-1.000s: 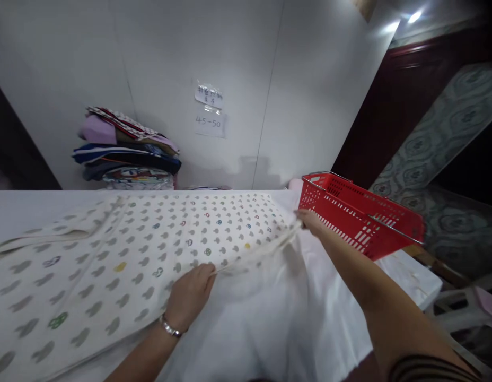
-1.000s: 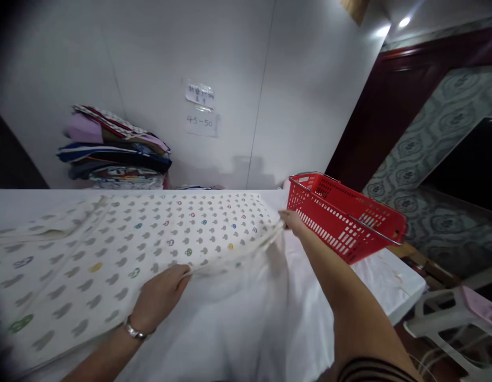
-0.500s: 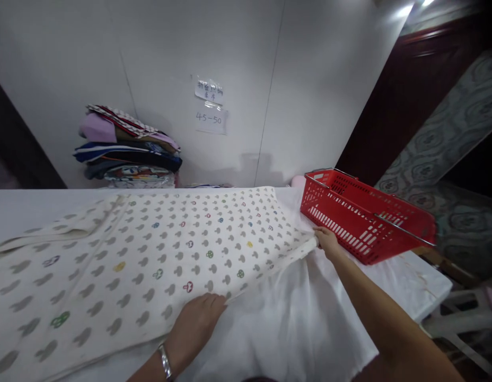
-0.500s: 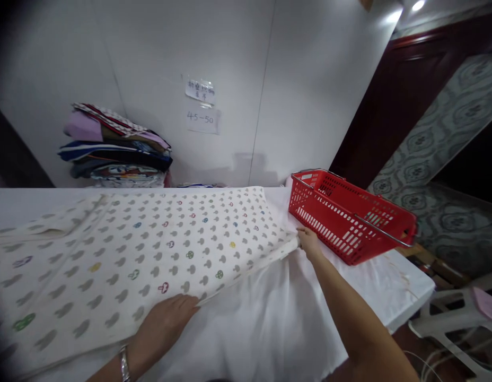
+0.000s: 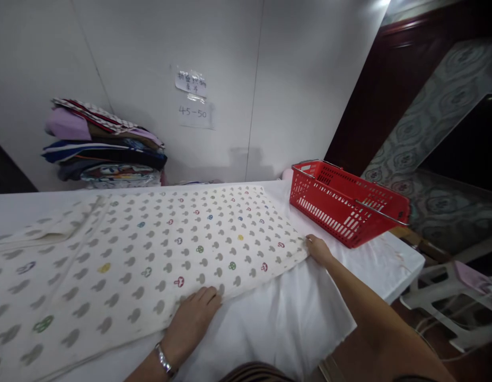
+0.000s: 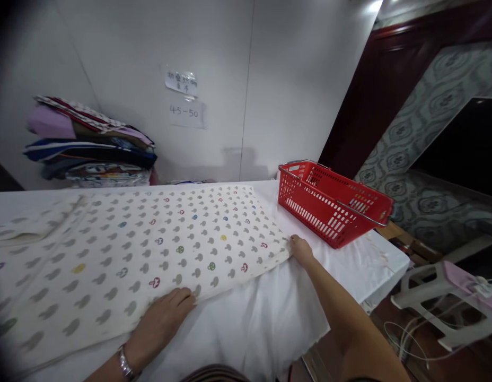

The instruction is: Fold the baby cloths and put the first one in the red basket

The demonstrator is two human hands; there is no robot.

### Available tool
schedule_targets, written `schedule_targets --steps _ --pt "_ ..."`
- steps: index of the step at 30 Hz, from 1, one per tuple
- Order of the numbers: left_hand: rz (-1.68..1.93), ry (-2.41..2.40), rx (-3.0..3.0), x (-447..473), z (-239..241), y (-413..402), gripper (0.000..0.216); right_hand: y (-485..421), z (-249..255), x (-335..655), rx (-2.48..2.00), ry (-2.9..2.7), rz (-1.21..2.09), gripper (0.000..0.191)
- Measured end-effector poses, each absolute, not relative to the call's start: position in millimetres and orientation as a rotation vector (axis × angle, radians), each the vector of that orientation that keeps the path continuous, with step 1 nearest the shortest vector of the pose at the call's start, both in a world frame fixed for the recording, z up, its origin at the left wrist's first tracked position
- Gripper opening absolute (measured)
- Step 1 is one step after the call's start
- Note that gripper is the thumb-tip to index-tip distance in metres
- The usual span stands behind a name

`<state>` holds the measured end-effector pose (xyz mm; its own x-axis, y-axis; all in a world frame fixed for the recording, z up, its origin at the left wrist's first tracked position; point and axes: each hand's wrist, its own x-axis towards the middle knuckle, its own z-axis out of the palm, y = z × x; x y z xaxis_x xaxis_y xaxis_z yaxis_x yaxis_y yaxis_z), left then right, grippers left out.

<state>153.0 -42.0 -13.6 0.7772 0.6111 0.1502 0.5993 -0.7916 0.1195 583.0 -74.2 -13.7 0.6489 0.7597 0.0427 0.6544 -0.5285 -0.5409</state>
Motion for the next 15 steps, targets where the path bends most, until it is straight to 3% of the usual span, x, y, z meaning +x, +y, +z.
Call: schedule_targets --steps 11,15 --pt "0.453 0.865 2.988 160.0 -23.5 -34.1 0.027 -74.9 -13.6 597.0 -2.299 -0.905 0.603 0.028" --pt "0.351 0.848 2.926 174.3 -18.0 -31.1 0.024 -70.5 -15.2 598.9 -2.284 -0.865 0.587 0.028"
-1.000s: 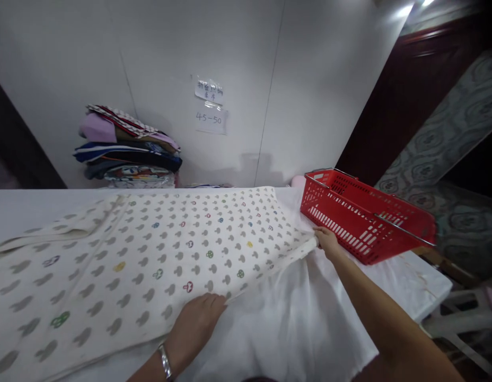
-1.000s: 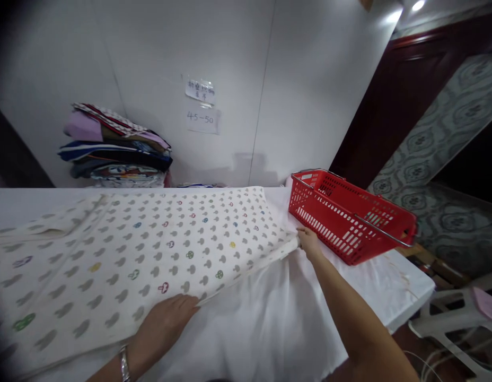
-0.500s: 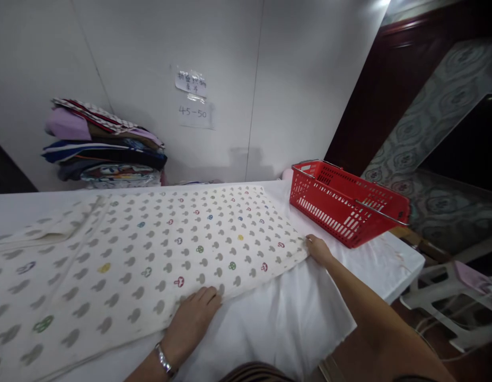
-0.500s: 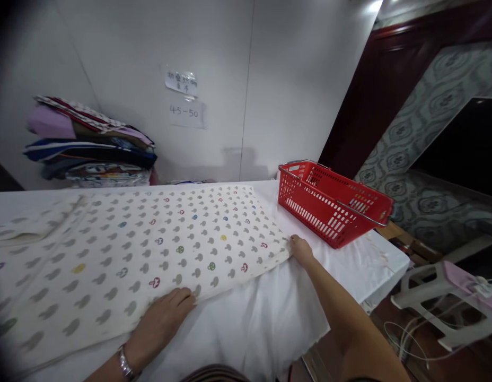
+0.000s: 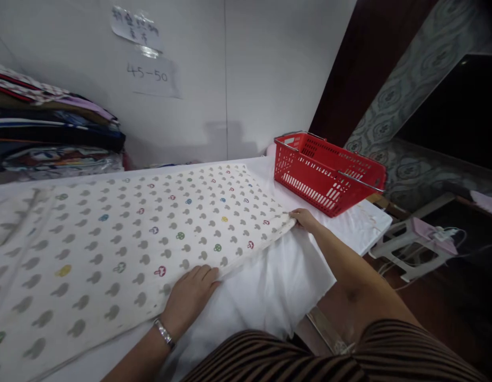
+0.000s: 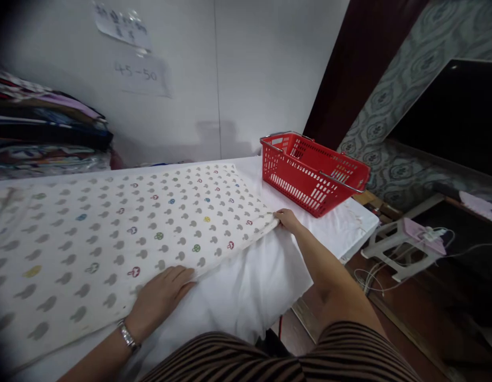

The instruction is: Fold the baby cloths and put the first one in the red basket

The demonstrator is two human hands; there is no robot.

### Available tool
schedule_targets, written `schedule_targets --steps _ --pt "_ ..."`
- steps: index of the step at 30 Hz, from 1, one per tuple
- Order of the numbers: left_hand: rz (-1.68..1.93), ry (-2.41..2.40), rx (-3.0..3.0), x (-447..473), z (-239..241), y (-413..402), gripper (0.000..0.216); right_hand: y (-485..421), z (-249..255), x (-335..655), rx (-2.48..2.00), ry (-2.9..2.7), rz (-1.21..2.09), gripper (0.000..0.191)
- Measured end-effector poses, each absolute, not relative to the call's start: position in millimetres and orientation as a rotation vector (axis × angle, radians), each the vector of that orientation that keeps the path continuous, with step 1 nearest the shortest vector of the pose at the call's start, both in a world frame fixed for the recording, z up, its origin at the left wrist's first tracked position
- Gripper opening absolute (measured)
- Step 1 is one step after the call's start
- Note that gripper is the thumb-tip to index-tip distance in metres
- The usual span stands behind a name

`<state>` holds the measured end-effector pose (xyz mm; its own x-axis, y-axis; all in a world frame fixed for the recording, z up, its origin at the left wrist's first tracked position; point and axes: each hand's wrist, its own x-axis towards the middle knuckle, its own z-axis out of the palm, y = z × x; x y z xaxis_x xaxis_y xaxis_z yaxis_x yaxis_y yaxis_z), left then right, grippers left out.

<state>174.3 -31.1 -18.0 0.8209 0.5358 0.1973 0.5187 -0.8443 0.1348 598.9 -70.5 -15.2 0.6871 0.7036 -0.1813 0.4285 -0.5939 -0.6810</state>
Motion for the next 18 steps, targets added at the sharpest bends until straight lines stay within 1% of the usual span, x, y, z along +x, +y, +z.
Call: schedule_targets --steps 3,7,10,12,15,18 --pt "0.233 0.856 2.855 180.8 -12.2 -29.6 0.03 -68.2 -15.9 598.6 -2.336 -0.889 0.512 0.026" --pt "0.186 0.854 2.771 180.5 -4.8 -30.2 0.035 -71.8 -11.6 596.3 -2.442 -0.995 0.394 0.022" --pt "0.218 0.839 2.728 174.1 2.8 -23.1 0.039 -77.2 -5.3 591.2 -2.523 -1.059 0.337 0.028" --pt "0.286 0.862 2.723 167.5 6.7 -8.6 0.042 -77.4 -1.5 583.8 -2.555 -1.189 0.236 0.032" --pt "0.38 0.995 2.77 156.2 4.9 26.0 0.046 -64.9 0.2 562.6 -2.415 -1.522 0.095 0.036" --pt "0.268 1.256 2.766 145.0 -5.6 64.1 0.053 -36.0 -4.0 531.7 -2.15 -1.803 0.184 0.042"
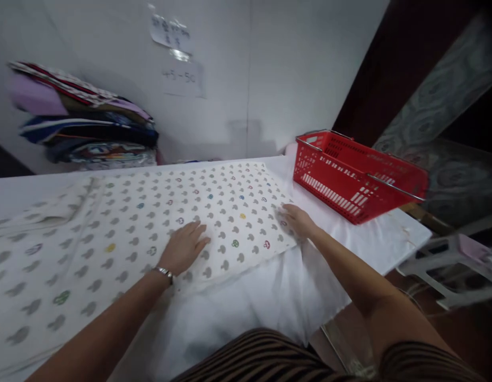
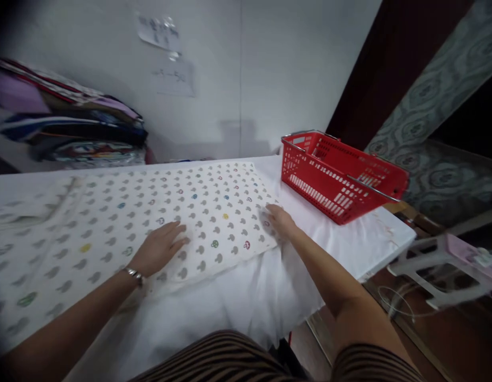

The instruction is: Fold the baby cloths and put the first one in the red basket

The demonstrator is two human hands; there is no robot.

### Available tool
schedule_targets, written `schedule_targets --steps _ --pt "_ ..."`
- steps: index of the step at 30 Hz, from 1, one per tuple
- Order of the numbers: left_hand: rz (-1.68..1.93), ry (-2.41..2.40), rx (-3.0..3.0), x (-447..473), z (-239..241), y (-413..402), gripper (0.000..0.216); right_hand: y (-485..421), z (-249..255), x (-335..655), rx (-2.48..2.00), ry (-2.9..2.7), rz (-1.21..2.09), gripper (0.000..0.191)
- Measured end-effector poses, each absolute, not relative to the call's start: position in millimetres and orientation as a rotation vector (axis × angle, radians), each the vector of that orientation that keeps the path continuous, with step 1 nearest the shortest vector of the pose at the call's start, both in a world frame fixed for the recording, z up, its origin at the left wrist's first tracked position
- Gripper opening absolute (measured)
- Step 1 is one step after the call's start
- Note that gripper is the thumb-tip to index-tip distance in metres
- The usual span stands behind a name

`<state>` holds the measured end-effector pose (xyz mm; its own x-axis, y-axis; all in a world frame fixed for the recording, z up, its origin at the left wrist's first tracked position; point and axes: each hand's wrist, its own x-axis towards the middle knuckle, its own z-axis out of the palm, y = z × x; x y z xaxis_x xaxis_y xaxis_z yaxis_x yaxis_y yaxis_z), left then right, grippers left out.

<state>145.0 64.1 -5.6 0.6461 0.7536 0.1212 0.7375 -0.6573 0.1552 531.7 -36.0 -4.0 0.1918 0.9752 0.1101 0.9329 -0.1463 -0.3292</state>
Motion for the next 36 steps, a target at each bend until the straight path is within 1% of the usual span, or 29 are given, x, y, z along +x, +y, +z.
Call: schedule_targets --steps 3,6,10,15,18,21,24,29,33,36 --pt "0.055 1.515 2.625 137.0 -16.9 93.5 0.062 1.0 -11.1 505.7 -1.956 -2.051 0.282 0.049" --pt "-0.025 1.613 2.53 133.1 -24.0 109.5 0.068 33.9 -18.1 497.6 -2.022 -2.17 0.307 0.056" --pt "-0.006 1.611 2.52 127.3 -27.5 114.8 0.07 55.3 -26.6 504.1 -2.178 -2.143 0.249 0.058" --pt "0.154 1.611 2.606 118.4 -24.6 132.2 0.065 73.1 -31.0 489.2 -2.103 -2.189 0.195 0.059" --pt "0.053 1.624 2.527 120.4 -21.2 159.5 0.068 104.8 -29.1 471.1 -1.993 -2.289 0.288 0.059" --pt "-0.034 1.645 2.447 124.3 -18.6 186.1 0.068 141.1 -26.3 458.7 -2.106 -2.223 0.303 0.057" --pt "-0.004 1.693 2.411 123.9 -19.8 200.4 0.066 161.8 -27.6 447.9 -2.197 -2.134 0.237 0.055" --pt "0.05 1.613 2.47 120.1 -27.1 218.6 0.068 181.1 -31.4 429.1 -1.957 -2.368 0.276 0.059" --pt "0.018 1.73 2.404 123.0 -26.3 246.4 0.065 210.1 -22.6 420.6 -2.182 -2.205 0.24 0.055" --pt "0.043 1.752 2.405 126.0 -28.1 260.7 0.064 224.6 -19.7 406.1 -2.097 -2.263 0.239 0.059"
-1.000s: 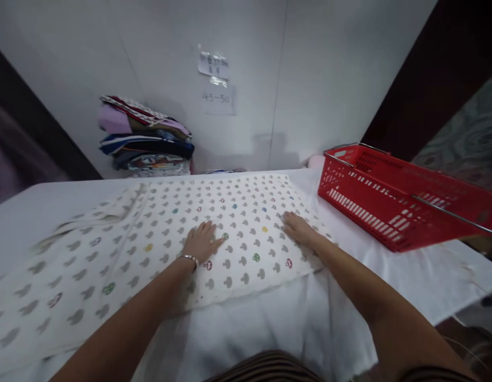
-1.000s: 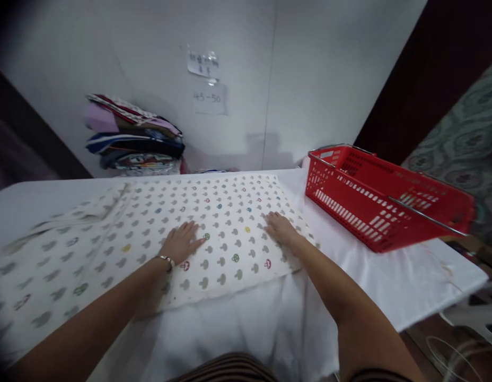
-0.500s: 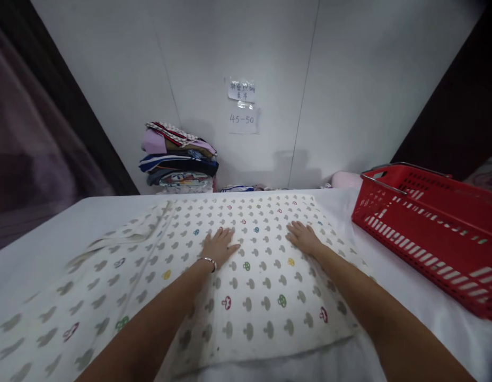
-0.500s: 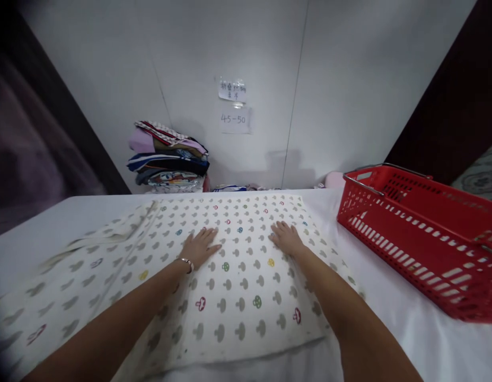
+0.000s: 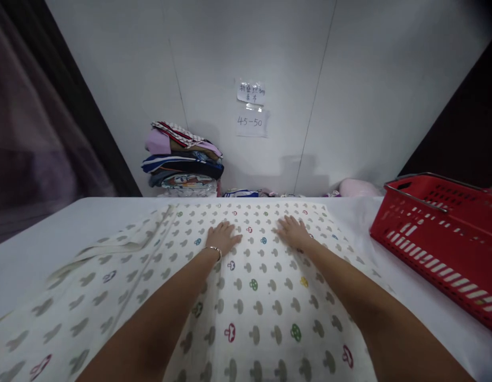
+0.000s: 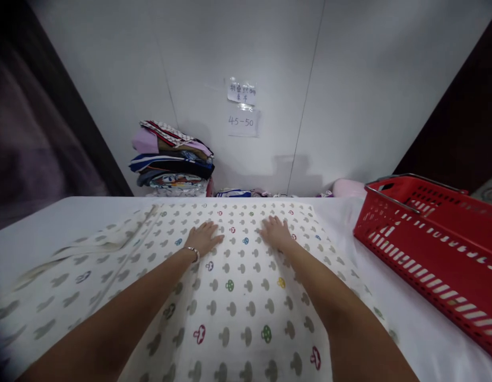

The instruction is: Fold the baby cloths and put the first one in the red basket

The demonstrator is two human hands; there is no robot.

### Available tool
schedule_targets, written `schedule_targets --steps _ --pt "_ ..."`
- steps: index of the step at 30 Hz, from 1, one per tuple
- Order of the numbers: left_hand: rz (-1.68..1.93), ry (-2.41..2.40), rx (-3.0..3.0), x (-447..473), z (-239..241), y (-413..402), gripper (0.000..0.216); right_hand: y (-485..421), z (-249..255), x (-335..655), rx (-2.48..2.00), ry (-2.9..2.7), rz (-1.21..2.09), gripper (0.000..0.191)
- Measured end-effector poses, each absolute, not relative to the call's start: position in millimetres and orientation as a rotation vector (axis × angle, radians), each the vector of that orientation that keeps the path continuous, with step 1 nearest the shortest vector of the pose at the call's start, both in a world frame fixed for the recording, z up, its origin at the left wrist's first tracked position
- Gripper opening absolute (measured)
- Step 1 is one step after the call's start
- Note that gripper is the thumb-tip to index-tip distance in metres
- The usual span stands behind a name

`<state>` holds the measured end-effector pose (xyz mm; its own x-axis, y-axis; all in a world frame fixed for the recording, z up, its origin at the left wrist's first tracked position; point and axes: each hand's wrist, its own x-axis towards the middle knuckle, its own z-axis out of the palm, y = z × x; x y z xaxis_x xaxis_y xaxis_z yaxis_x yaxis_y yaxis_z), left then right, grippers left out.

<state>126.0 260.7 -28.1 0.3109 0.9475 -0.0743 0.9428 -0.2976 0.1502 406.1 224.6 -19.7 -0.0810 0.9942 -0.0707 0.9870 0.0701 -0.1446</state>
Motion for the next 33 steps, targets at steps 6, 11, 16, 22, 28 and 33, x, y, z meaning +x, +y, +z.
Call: schedule_targets --steps 6,11,16,22,28,33 --pt "0.031 1.664 2.432 130.5 -29.6 286.2 0.066 258.8 -20.2 370.8 -1.898 -2.457 0.39 0.061" --pt "0.03 1.79 2.372 127.7 -25.0 296.5 0.068 276.9 -20.4 343.8 -2.03 -2.319 0.297 0.061" --pt "0.069 1.658 2.465 123.2 -33.9 286.2 0.067 279.9 -28.0 323.1 -1.739 -2.542 0.349 0.063" --pt "0.054 1.732 2.4 120.7 -27.9 283.6 0.067 304.5 -22.3 332.0 -2.198 -2.14 0.248 0.055" --pt "0.061 1.612 2.503 104.8 -32.9 244.3 0.068 245.9 -30.7 373.4 -2.015 -2.26 0.251 0.055" --pt "0.111 1.621 2.534 99.8 -41.0 236.0 0.068 219.1 -32.0 420.2 -2.158 -2.195 0.154 0.054"
